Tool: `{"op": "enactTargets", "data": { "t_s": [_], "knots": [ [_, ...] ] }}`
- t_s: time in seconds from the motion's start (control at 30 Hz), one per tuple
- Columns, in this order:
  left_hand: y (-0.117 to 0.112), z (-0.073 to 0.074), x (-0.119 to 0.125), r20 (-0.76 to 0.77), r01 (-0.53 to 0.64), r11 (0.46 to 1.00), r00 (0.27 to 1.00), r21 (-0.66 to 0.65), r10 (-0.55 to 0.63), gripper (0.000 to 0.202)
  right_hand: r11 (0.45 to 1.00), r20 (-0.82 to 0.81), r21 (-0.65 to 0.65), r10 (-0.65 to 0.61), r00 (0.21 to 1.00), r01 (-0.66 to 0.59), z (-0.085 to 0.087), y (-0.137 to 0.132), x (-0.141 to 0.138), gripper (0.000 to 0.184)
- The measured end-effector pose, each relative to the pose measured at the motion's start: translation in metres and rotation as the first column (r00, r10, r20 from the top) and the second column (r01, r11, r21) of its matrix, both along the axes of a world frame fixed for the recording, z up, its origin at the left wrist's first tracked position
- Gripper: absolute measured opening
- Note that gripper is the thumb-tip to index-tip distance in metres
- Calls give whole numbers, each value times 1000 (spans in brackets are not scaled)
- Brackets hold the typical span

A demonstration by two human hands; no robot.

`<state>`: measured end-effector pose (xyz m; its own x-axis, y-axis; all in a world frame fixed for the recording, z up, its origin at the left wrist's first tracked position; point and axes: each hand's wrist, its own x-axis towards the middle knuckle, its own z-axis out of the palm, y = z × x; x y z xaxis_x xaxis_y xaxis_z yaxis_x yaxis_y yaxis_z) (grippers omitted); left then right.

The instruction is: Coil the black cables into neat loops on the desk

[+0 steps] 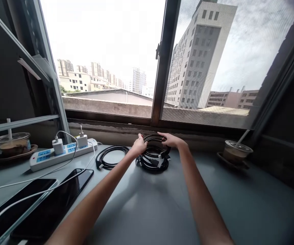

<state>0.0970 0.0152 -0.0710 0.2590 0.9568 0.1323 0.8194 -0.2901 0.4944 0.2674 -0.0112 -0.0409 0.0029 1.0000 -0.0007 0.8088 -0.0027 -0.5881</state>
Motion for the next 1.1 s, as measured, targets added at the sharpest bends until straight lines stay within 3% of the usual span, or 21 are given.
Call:
{"op": "enactTargets", "data": {
  "t_s": [0.13,0.27,0.5,0.67,0.83,0.93,1.1],
  "knots": [
    [-3,-17,3,-145,-1,1000,989,-16,-2,52,987,149,-158,30,988,-6,-27,16,-4,64],
    [-8,-23,7,-258,-4,1000,966,-5,2,40,976,253,-214,23,967,32,-35,20,-10,42],
    [-11,-24,12,-312,11,994,950,106,23,43,967,347,-250,43,937,49,-24,16,-10,40],
    [-10,-34,14,-327,187,968,937,166,-125,55,965,413,-253,45,909,67,-26,16,-13,34],
    [-10,-38,18,-255,367,930,898,-22,-360,85,949,441,-299,47,896,98,-18,9,-16,34],
    [-11,-38,18,-230,373,921,892,-115,-390,97,912,469,-371,21,883,176,-7,4,-18,32],
    [-14,-37,17,-232,368,923,893,-112,-385,96,841,511,-454,-26,859,295,6,-2,-23,25]
  ]
}}
